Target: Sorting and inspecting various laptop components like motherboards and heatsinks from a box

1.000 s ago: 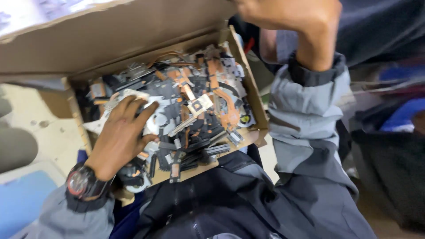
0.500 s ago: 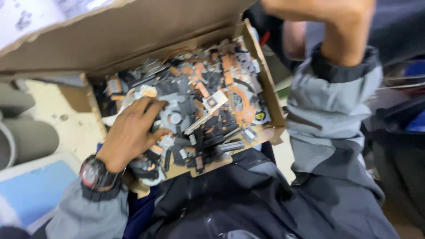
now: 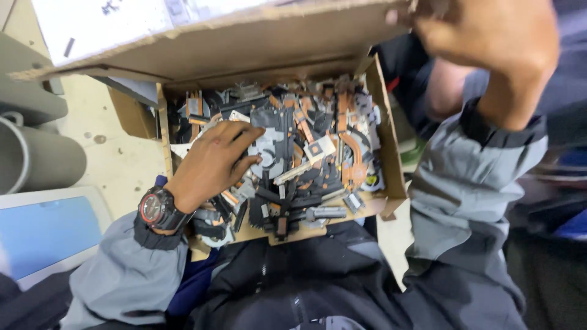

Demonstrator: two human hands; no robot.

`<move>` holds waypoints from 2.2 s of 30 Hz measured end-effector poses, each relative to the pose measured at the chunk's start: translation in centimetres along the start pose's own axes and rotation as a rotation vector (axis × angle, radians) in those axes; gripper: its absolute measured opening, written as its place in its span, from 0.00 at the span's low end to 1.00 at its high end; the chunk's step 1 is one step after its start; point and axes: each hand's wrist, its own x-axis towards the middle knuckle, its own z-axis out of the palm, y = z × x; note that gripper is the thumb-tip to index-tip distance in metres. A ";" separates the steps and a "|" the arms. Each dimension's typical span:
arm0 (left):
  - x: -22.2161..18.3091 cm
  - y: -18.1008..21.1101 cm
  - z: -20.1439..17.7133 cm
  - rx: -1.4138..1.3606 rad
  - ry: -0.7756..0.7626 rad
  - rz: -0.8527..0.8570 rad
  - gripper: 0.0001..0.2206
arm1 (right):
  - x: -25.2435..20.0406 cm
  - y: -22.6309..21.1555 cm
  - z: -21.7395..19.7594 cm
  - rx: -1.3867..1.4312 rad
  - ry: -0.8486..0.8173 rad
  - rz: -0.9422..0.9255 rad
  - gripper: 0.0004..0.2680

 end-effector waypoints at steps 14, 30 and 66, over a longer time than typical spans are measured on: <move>-3.4 10.6 -8.3 0.508 0.443 0.528 0.15 | -2.1 -15.0 2.8 -0.195 -0.298 -0.086 0.32; -10.1 8.0 0.5 0.546 -0.298 -0.108 0.39 | -13.3 -15.3 13.5 -0.189 -0.314 -0.158 0.27; -3.5 12.4 5.3 0.396 -0.024 0.260 0.22 | -17.2 -16.3 19.9 0.113 -0.268 -0.166 0.11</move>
